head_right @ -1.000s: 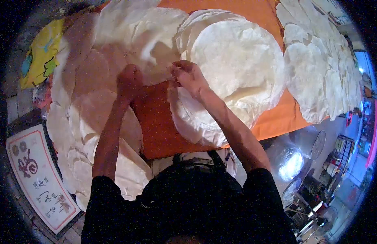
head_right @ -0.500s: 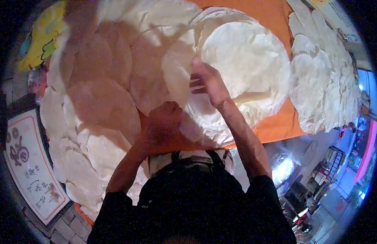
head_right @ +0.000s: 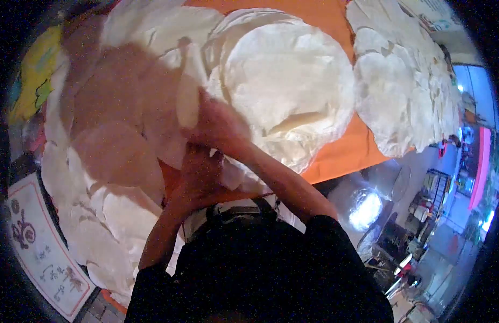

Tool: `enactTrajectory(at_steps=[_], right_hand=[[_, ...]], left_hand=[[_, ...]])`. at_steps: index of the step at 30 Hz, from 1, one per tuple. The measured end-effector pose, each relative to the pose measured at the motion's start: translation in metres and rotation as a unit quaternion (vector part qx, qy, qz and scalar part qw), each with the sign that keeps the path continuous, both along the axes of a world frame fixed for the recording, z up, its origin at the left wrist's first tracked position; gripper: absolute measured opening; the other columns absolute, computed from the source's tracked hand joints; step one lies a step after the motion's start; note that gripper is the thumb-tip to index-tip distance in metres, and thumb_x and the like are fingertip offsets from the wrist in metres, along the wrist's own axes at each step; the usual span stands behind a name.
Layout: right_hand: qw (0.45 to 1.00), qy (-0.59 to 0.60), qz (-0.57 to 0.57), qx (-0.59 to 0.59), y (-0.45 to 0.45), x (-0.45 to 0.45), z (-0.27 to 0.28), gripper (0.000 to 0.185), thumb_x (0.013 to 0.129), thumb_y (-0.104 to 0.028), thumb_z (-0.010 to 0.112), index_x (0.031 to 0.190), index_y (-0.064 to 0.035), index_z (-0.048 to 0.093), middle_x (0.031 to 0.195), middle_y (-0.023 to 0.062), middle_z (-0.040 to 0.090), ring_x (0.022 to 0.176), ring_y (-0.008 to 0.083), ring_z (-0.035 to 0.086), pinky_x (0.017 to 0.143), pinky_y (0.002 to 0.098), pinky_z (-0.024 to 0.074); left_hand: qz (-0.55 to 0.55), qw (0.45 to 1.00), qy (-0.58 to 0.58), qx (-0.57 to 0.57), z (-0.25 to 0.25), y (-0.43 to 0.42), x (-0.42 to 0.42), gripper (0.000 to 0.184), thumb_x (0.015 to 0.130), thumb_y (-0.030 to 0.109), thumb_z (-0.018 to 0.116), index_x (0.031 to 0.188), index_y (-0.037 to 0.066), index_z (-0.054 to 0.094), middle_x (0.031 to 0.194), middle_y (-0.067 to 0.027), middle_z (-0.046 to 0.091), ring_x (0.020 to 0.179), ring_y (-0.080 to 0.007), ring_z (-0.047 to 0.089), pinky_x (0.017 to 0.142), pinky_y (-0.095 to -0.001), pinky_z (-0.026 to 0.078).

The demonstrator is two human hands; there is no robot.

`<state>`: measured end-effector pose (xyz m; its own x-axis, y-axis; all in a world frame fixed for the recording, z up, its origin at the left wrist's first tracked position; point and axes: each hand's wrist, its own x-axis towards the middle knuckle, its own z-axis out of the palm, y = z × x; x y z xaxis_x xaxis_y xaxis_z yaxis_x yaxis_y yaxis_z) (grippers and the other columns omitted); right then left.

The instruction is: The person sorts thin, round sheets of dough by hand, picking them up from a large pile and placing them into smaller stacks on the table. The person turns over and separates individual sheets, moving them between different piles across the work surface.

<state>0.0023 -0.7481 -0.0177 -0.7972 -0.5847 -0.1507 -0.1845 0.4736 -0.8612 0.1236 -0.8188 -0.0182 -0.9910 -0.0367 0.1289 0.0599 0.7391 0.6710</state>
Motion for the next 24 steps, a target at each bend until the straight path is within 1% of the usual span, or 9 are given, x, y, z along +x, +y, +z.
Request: enactTrajectory(at_steps=[5,8,10,14,16,18,20,21,24], right_hand=[[0.993,-0.049,-0.024,-0.101,0.007,-0.022,0.076,0.077,0.072,-0.017,0.075,0.139,-0.0034,0.04,0.117,0.0149,0.058,0.104,0.0252,0.057,0.088,0.0355,0.0492],[0.967,0.012,-0.089,-0.239,0.044,-0.065,0.081,0.078,0.065,-0.012,0.083,0.133,-0.0009,0.046,0.108,0.0122,0.063,0.092,0.0199,0.063,0.081,0.0312,0.0515],[0.941,-0.091,-0.146,-0.293,0.087,-0.093,0.089,0.078,0.067,-0.015,0.082,0.134,-0.0007,0.045,0.113,0.0139,0.062,0.093,0.0197,0.064,0.082,0.0298,0.0511],[0.962,0.031,-0.272,0.016,0.176,-0.144,0.031,0.066,0.079,-0.019,0.074,0.134,0.0015,0.044,0.1,0.0164,0.066,0.083,0.0215,0.066,0.074,0.0309,0.0531],[0.962,0.006,-0.261,0.075,0.203,-0.145,0.002,0.062,0.08,-0.023,0.073,0.13,0.0031,0.047,0.091,0.0168,0.067,0.077,0.022,0.067,0.071,0.0319,0.0541],[0.963,-0.037,-0.264,0.034,0.214,-0.146,-0.012,0.058,0.081,-0.027,0.072,0.125,0.0045,0.051,0.085,0.0171,0.068,0.071,0.0225,0.067,0.068,0.0328,0.0548],[0.947,-0.092,-0.289,-0.108,0.222,-0.149,-0.018,0.055,0.082,-0.033,0.07,0.118,0.0058,0.054,0.083,0.0175,0.068,0.068,0.023,0.067,0.067,0.0338,0.0554],[0.955,-0.061,-0.217,-0.192,0.235,-0.152,-0.025,0.046,0.087,-0.034,0.063,0.109,0.0059,0.058,0.083,0.0167,0.068,0.068,0.0233,0.067,0.064,0.0347,0.056],[0.922,-0.104,-0.332,-0.171,0.24,-0.156,-0.009,0.04,0.088,-0.033,0.061,0.102,0.0051,0.062,0.075,0.0103,0.065,0.062,0.0196,0.064,0.058,0.0313,0.0539]], left_hand=[[-0.056,0.973,0.142,-0.171,0.061,-0.002,-0.027,0.037,0.074,0.018,0.062,0.108,0.004,0.061,0.117,-0.0201,0.055,0.116,-0.0393,0.048,0.101,-0.0507,0.037],[-0.086,0.983,0.148,-0.069,0.102,-0.002,-0.034,0.036,0.076,0.02,0.064,0.108,0.004,0.061,0.118,-0.02,0.054,0.117,-0.0391,0.049,0.101,-0.0507,0.038],[-0.034,0.987,0.15,-0.051,0.085,-0.005,-0.028,0.037,0.079,0.022,0.065,0.111,0.005,0.062,0.125,-0.02,0.052,0.118,-0.0372,0.048,0.101,-0.0475,0.039],[0.138,0.985,0.105,-0.01,0.026,-0.029,-0.029,0.035,0.083,0.02,0.065,0.114,0.005,0.06,0.12,-0.016,0.055,0.112,-0.0335,0.053,0.094,-0.0443,0.043],[0.228,0.97,0.017,0.081,-0.01,-0.06,-0.026,0.033,0.086,0.019,0.063,0.115,0.004,0.057,0.112,-0.0126,0.058,0.103,-0.0307,0.058,0.088,-0.0414,0.048],[0.32,0.901,-0.06,0.287,-0.045,-0.1,-0.019,0.033,0.088,0.02,0.063,0.116,0.004,0.056,0.106,-0.01,0.061,0.094,-0.0273,0.062,0.082,-0.0373,0.052],[0.4,0.753,-0.057,0.519,-0.069,-0.127,-0.028,0.033,0.089,0.022,0.064,0.114,0.003,0.055,0.103,-0.0091,0.062,0.089,-0.0242,0.064,0.078,-0.0339,0.055],[0.405,0.728,-0.049,0.552,-0.062,-0.124,-0.027,0.032,0.089,0.022,0.065,0.113,0.003,0.055,0.102,-0.0095,0.062,0.088,-0.0239,0.064,0.078,-0.0338,0.056],[0.411,0.641,-0.009,0.649,-0.047,-0.11,-0.043,0.031,0.087,0.021,0.067,0.109,0.003,0.055,0.097,-0.0097,0.062,0.082,-0.0227,0.063,0.076,-0.0331,0.057]])
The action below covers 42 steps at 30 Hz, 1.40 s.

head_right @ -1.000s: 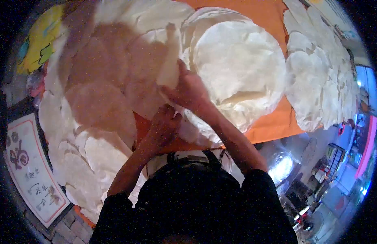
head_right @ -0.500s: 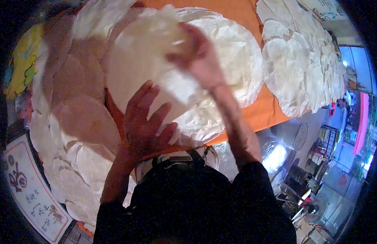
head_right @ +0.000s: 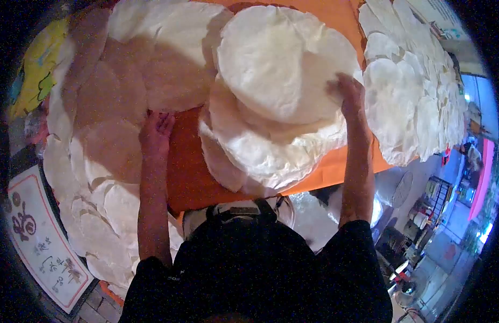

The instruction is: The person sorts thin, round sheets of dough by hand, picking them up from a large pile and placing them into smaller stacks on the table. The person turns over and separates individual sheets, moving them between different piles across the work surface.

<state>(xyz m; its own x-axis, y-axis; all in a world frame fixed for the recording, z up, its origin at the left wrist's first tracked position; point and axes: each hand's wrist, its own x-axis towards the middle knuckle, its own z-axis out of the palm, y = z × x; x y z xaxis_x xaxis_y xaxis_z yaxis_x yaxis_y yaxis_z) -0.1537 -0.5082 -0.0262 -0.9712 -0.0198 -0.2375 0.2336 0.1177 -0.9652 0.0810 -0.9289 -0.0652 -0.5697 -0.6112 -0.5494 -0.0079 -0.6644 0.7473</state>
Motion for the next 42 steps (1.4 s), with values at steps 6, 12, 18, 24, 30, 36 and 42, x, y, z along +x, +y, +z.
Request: enactTrajectory(at_steps=[6,12,18,24,30,36,42], right_hand=[[0.977,-0.05,-0.024,0.208,0.025,0.006,-0.009,0.036,0.086,-0.029,0.064,0.101,0.0035,0.064,0.068,0.0045,0.059,0.05,0.0111,0.051,0.046,0.0253,0.0447],[0.96,-0.085,0.001,0.266,0.036,0.017,-0.009,0.047,0.083,-0.033,0.07,0.11,0.0034,0.061,0.077,0.0086,0.065,0.059,0.0135,0.06,0.052,0.0282,0.0489],[0.912,0.136,-0.021,0.386,-0.016,0.042,0.041,0.059,0.083,-0.036,0.073,0.129,-0.0039,0.054,0.102,0.018,0.066,0.085,0.0227,0.065,0.075,0.0325,0.0518],[0.925,0.22,-0.028,0.31,-0.017,0.042,0.059,0.048,0.08,-0.023,0.077,0.118,-0.0004,0.06,0.099,0.0145,0.065,0.078,0.0172,0.063,0.068,0.0281,0.0519],[0.962,0.178,0.061,0.2,-0.065,0.076,0.059,0.039,0.078,-0.016,0.078,0.113,-0.0074,0.064,0.092,0.009,0.066,0.077,0.0136,0.064,0.064,0.0266,0.0528],[0.868,0.236,0.163,0.405,-0.058,0.12,0.052,0.015,0.075,-0.008,0.075,0.089,-0.0057,0.07,0.088,0.013,0.068,0.075,0.026,0.066,0.065,0.0318,0.0504],[0.788,0.236,0.268,0.502,0.016,0.152,0.009,0.046,0.07,-0.018,0.079,0.112,-0.007,0.062,0.108,0.0136,0.066,0.097,0.0326,0.061,0.082,0.0413,0.0508]], left_hand=[[-0.043,0.984,-0.03,0.173,-0.017,-0.011,-0.022,0.018,0.086,0.022,0.068,0.097,0.011,0.059,0.08,-0.0039,0.06,0.064,-0.0182,0.058,0.058,-0.033,0.055],[-0.042,0.999,0.01,-0.009,0.019,-0.027,-0.072,0.02,0.085,0.024,0.066,0.098,0.01,0.06,0.085,-0.004,0.061,0.073,-0.0176,0.058,0.055,-0.0292,0.049],[-0.182,0.874,0.449,-0.029,0.135,-0.056,-0.103,0.029,0.089,0.014,0.056,0.113,-0.001,0.059,0.1,-0.0107,0.064,0.089,-0.0241,0.062,0.084,-0.0423,0.051],[0.028,0.887,0.061,-0.457,0.176,0.013,0.014,0.037,0.095,0.019,0.048,0.124,-0.004,0.053,0.125,-0.0168,0.058,0.109,-0.0266,0.061,0.086,-0.0374,0.054],[0.025,0.998,-0.045,0.028,0.075,0.061,0.123,0.039,0.089,0.014,0.057,0.126,0.003,0.052,0.121,-0.0122,0.058,0.113,-0.0278,0.055,0.098,-0.0466,0.046],[-0.023,0.976,-0.121,-0.181,0.036,-0.004,0.216,0.036,0.092,0.018,0.054,0.124,0.002,0.052,0.124,-0.0097,0.053,0.114,-0.0257,0.052,0.095,-0.0411,0.047],[0.041,0.999,0.013,-0.017,0.118,-0.013,0.16,0.039,0.092,0.023,0.056,0.125,0.001,0.052,0.124,-0.0126,0.054,0.113,-0.0227,0.053,0.094,-0.0377,0.047]])
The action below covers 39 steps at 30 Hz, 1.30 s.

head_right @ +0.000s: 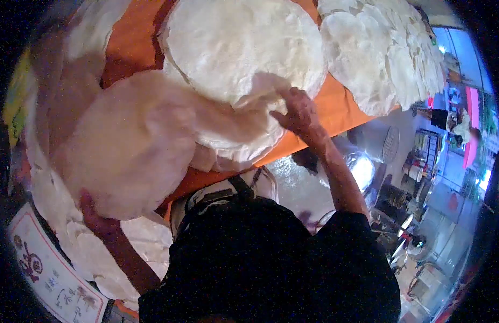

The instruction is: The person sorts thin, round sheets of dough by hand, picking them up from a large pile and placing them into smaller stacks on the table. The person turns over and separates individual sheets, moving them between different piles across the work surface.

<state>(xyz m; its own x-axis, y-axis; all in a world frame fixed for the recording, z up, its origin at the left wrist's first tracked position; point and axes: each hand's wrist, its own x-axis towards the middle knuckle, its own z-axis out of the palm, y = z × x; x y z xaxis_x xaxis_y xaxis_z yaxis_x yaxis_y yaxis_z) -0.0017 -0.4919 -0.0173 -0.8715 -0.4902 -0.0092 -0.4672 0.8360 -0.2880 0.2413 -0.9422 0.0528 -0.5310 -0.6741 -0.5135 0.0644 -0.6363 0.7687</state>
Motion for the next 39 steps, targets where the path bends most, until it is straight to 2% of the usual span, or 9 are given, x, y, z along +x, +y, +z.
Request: enactTrajectory(at_steps=[1,4,9,15,19,26,30,33,39], right_hand=[[0.999,0.001,-0.01,0.033,-0.005,0.008,0.001,0.063,0.066,-0.021,0.081,0.122,-0.008,0.055,0.114,0.0151,0.061,0.103,0.0353,0.057,0.086,0.0444,0.0484],[0.996,0.076,-0.028,0.025,-0.02,0.011,-0.004,0.06,0.066,-0.021,0.08,0.119,-0.0089,0.056,0.107,0.0151,0.061,0.1,0.0351,0.057,0.083,0.0439,0.0488],[0.993,0.11,0.011,-0.035,-0.026,0.009,-0.023,0.05,0.067,-0.021,0.075,0.114,-0.013,0.059,0.109,0.0097,0.058,0.096,0.0318,0.056,0.075,0.0443,0.0473],[0.976,0.195,0.058,0.081,-0.01,0.005,-0.048,0.036,0.074,-0.02,0.065,0.107,-0.007,0.061,0.108,0.0099,0.059,0.095,0.0306,0.057,0.076,0.0431,0.0468],[0.977,0.192,0.092,-0.002,-0.004,0.009,-0.034,0.036,0.074,-0.019,0.064,0.107,-0.0055,0.061,0.106,0.0105,0.059,0.093,0.0309,0.057,0.077,0.0429,0.0465],[0.975,0.195,0.104,0.017,-0.019,0.012,-0.049,0.035,0.072,-0.017,0.065,0.106,-0.0087,0.061,0.103,0.0103,0.058,0.091,0.0287,0.057,0.074,0.0406,0.0473],[0.971,0.156,0.18,0.029,-0.004,-0.005,-0.043,0.034,0.071,-0.015,0.065,0.105,-0.0109,0.061,0.101,0.0087,0.058,0.091,0.0268,0.057,0.072,0.0382,0.0477],[0.957,0.217,0.186,0.05,-0.005,-0.008,-0.023,0.026,0.071,-0.03,0.068,0.091,-0.0143,0.066,0.086,0.0026,0.054,0.083,0.0228,0.055,0.063,0.0362,0.0465],[0.966,0.187,0.179,-0.019,-0.015,0.001,-0.034,0.02,0.069,-0.017,0.067,0.089,-0.0138,0.064,0.092,0.0051,0.059,0.089,0.0256,0.059,0.067,0.036,0.0492]], left_hand=[[0.022,0.997,-0.013,-0.067,0.01,-0.008,-0.009,0.04,0.092,0.021,0.057,0.126,0.001,0.052,0.126,-0.0131,0.054,0.113,-0.0226,0.054,0.094,-0.038,0.047],[0.061,0.966,-0.031,-0.251,0.045,-0.025,-0.048,0.041,0.091,0.018,0.057,0.128,0.001,0.051,0.127,-0.0132,0.054,0.113,-0.023,0.054,0.093,-0.0384,0.048],[-0.059,0.935,0.127,-0.326,0.091,0.006,-0.134,0.04,0.092,0.015,0.055,0.129,0.001,0.049,0.128,-0.0123,0.054,0.114,-0.0242,0.054,0.095,-0.0386,0.048],[-0.149,0.925,0.23,-0.262,0.108,0.05,-0.182,0.04,0.093,0.012,0.053,0.131,0.001,0.047,0.128,-0.0112,0.053,0.115,-0.0256,0.053,0.096,-0.0389,0.047],[-0.155,0.956,0.206,-0.14,0.08,0.074,-0.172,0.041,0.093,0.01,0.052,0.132,0.001,0.046,0.129,-0.0106,0.053,0.116,-0.0266,0.053,0.097,-0.0391,0.047],[-0.131,0.99,0.025,0.045,-0.102,0.079,-0.116,0.045,0.093,0.013,0.055,0.135,0.004,0.044,0.13,-0.0092,0.054,0.117,-0.0266,0.054,0.101,-0.0402,0.045],[-0.146,0.988,0.051,0.025,-0.104,0.083,-0.108,0.043,0.094,0.016,0.057,0.135,0.008,0.045,0.13,-0.0069,0.055,0.116,-0.0246,0.055,0.099,-0.0405,0.047],[-0.151,0.987,0.057,0.016,-0.1,0.086,-0.108,0.043,0.095,0.019,0.056,0.135,0.009,0.045,0.129,-0.0074,0.055,0.114,-0.0233,0.056,0.098,-0.0393,0.048],[-0.144,0.98,0.077,0.112,-0.112,0.08,-0.103,0.046,0.095,0.021,0.056,0.137,0.008,0.042,0.134,-0.0092,0.051,0.119,-0.0277,0.052,0.097,-0.0453,0.047]])
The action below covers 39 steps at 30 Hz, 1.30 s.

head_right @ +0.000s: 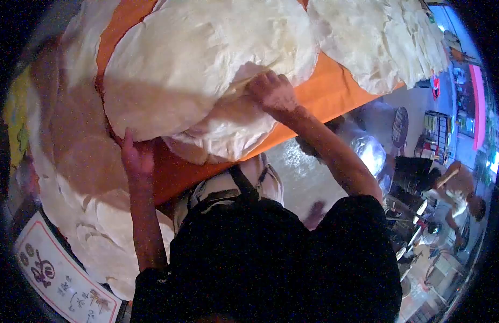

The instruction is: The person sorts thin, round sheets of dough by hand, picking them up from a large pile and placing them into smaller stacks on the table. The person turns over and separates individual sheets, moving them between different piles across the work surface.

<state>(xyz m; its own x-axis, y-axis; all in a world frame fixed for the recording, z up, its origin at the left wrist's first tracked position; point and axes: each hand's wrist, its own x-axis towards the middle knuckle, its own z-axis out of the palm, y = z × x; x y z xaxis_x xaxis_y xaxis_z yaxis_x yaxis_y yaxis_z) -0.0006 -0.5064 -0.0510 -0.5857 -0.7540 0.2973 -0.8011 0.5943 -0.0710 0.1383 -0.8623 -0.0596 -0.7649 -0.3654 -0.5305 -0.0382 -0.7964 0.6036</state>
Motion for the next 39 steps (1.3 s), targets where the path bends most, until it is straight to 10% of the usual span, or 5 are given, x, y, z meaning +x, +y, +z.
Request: enactTrajectory(at_steps=[18,26,33,39], right_hand=[[0.998,-0.06,0.033,-0.002,0.0,-0.016,0.006,0.013,0.068,-0.006,0.065,0.08,-0.0115,0.063,0.079,0.0047,0.059,0.08,0.0268,0.059,0.064,0.0364,0.0503],[0.973,-0.216,0.008,0.083,0.007,-0.02,0.031,0.011,0.077,-0.008,0.069,0.087,-0.0054,0.066,0.086,0.0104,0.063,0.081,0.032,0.06,0.07,0.0375,0.0519],[0.841,-0.491,-0.042,-0.224,-0.164,-0.005,0.113,0.038,0.082,-0.02,0.074,0.111,0.0003,0.061,0.097,0.0144,0.065,0.083,0.0204,0.063,0.073,0.0313,0.0523],[0.906,-0.347,-0.008,-0.244,-0.207,-0.007,0.08,0.018,0.084,-0.015,0.068,0.094,0.0004,0.065,0.075,0.0103,0.066,0.065,0.0197,0.062,0.062,0.0315,0.0504]], left_hand=[[-0.073,0.931,0.277,0.226,0.002,-0.015,-0.006,0.052,0.099,0.044,0.042,0.141,0.014,0.041,0.141,-0.0074,0.048,0.128,-0.0297,0.045,0.103,-0.0493,0.04],[0.036,0.996,0.075,-0.025,0.023,-0.002,-0.029,0.054,0.093,0.036,0.059,0.139,0.015,0.041,0.134,-0.0037,0.051,0.122,-0.0249,0.049,0.098,-0.0449,0.044],[-0.011,0.987,0.153,-0.04,0.074,0.026,-0.042,0.049,0.091,0.027,0.062,0.134,0.011,0.044,0.126,-0.0038,0.054,0.116,-0.0217,0.051,0.094,-0.0397,0.047],[-0.044,0.994,0.044,-0.095,0.023,0.007,-0.029,0.04,0.093,0.021,0.058,0.128,0.004,0.049,0.119,-0.0065,0.057,0.108,-0.0204,0.055,0.09,-0.0364,0.049]])
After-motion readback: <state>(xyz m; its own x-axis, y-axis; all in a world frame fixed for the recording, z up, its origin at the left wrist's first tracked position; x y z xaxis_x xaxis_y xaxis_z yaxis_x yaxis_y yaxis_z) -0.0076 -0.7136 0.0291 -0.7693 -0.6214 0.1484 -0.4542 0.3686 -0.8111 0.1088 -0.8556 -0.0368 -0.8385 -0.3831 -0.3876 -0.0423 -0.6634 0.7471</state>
